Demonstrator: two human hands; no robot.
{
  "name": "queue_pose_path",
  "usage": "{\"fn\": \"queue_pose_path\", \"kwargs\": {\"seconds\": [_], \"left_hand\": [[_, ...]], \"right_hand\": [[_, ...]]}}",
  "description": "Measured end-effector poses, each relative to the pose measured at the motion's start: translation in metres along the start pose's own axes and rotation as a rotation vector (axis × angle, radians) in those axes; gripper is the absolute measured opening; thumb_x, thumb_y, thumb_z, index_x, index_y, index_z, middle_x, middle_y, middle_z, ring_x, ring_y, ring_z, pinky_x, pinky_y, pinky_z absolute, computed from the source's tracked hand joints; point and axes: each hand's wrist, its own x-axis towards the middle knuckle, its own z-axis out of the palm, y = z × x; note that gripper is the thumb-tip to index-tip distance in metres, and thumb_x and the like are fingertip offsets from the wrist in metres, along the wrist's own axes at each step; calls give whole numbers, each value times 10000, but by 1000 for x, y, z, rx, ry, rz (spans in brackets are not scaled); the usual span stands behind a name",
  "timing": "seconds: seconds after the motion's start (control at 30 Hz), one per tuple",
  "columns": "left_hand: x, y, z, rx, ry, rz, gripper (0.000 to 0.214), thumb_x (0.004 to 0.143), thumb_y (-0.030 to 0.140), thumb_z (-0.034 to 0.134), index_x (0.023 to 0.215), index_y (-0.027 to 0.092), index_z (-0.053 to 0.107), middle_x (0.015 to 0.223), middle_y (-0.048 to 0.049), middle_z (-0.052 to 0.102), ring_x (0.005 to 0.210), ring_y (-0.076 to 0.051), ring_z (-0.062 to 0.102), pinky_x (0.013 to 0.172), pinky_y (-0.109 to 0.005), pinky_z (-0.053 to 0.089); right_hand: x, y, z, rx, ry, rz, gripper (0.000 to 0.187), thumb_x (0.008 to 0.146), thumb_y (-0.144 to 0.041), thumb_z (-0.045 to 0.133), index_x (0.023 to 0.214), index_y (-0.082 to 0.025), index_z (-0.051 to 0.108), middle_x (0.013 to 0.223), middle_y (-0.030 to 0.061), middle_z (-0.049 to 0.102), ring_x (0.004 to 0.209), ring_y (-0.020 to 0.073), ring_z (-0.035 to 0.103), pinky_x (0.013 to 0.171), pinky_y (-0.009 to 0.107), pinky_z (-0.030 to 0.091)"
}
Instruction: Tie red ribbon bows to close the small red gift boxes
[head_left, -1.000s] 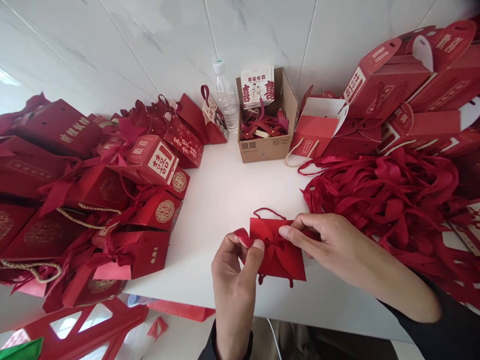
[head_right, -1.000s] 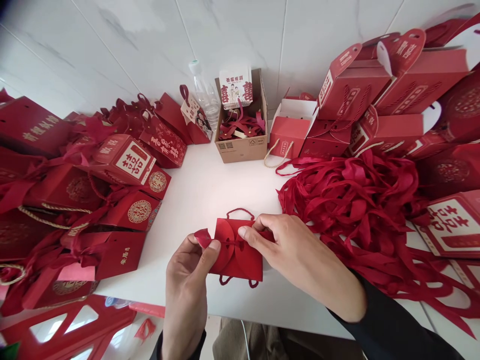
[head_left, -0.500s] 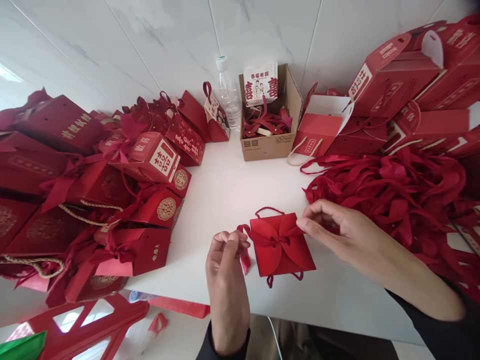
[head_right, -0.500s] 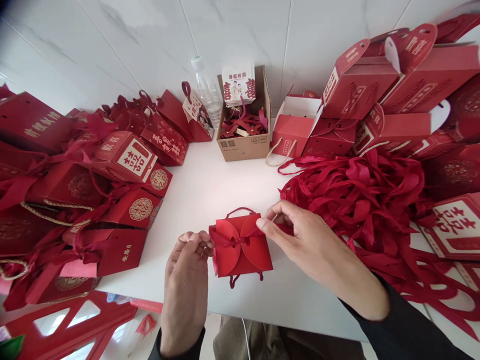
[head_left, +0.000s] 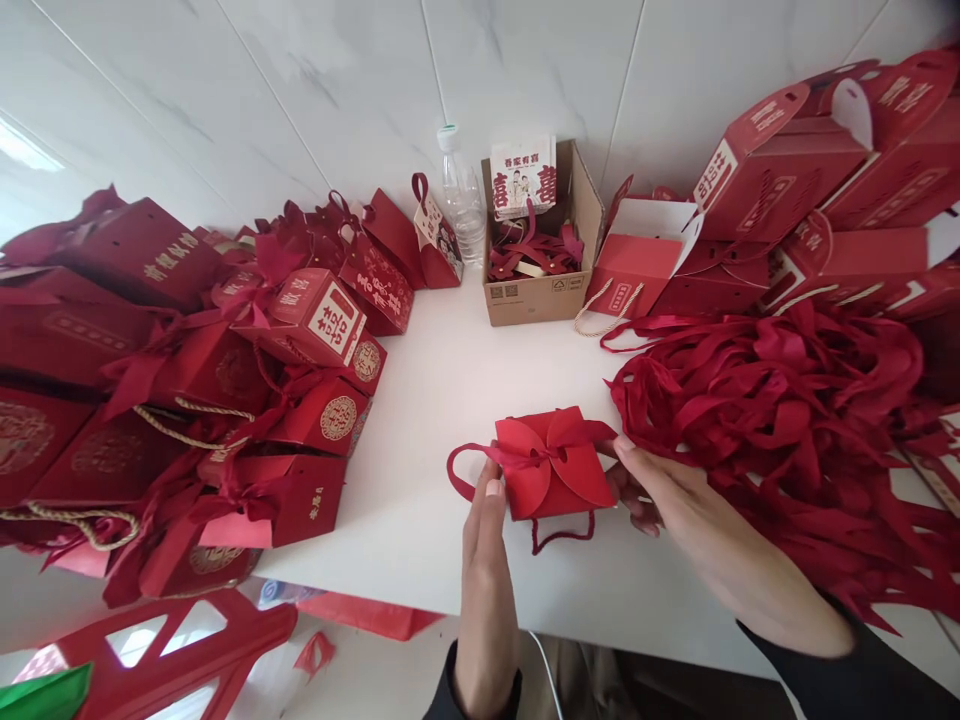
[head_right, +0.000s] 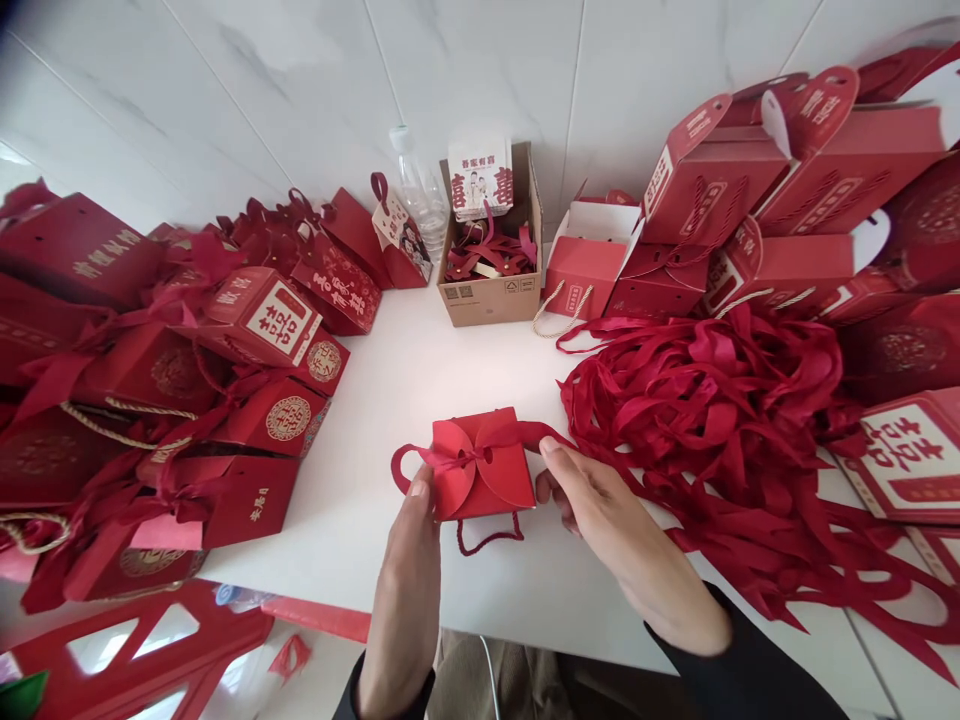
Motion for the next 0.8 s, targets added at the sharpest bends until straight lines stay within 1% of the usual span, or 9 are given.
{"fn": "queue_pose_path", "kwargs": {"seconds": [0.07,0.13,0.27,0.37,0.43,0.57,0.67,0.73,0.8], "left_hand": [[6,9,6,-19,-27,86,465,930,560,707,1317,304,727,1522,-60,608,1558,-285,376,1193,-396,443],[11,19,11,-31,-64,182,412,949,522,706,1310,324,725,1490,-46,629,1512,-257,441,1182,-365,438],[20,37,17,-27,-51,314,269,948,503,716,1059,261,760,1157,-37,725,1114,-186,662,981,-291,510],[27,45,18,-22,-17,376,259,910,467,768,878,218,704,925,-1,668,829,-130,609,802,-242,501],[31,50,14,0,-15,377,248,906,459,774,936,219,718,886,11,642,749,-115,561,752,-235,478],[36,65,7,156,23,454,344,1008,526,611,1186,259,734,774,26,592,736,-135,544,788,-262,458],[38,86,12,289,49,691,293,1020,482,606,1156,275,761,906,-7,675,851,-160,596,826,-279,466],[39,102,22,338,-6,848,240,1023,422,614,1131,278,774,1036,-28,714,967,-179,629,893,-294,475],[40,116,35,367,-92,955,215,1028,362,610,1148,286,772,1031,-28,704,977,-178,633,890,-290,483]], "right_hand": [[4,-7,8,240,-17,88,339,912,-612,681,891,-275,668,834,32,680,685,212,604,597,339,540],[9,-18,14,352,-24,100,343,893,-602,716,882,-274,614,863,11,649,731,189,601,646,315,544],[21,-33,20,438,45,30,369,842,-594,773,931,-282,598,936,-11,622,817,170,633,725,293,560],[28,-36,21,431,96,-33,398,808,-601,804,884,-264,607,934,-9,621,840,177,664,774,315,579],[31,-36,21,383,118,-86,388,832,-602,783,862,-251,622,889,-2,637,791,178,665,756,330,580],[35,-42,18,203,181,-250,309,902,-549,733,962,-251,681,812,8,666,705,188,635,703,346,547],[40,-56,15,46,215,-410,248,927,-489,701,1031,-264,713,968,51,736,875,243,684,806,386,537],[45,-69,14,-50,208,-496,182,934,-417,678,1027,-271,733,1063,58,761,972,262,698,865,394,522],[49,-82,14,-123,188,-553,150,937,-358,647,1019,-271,738,1045,48,772,943,254,710,849,384,517]]}}
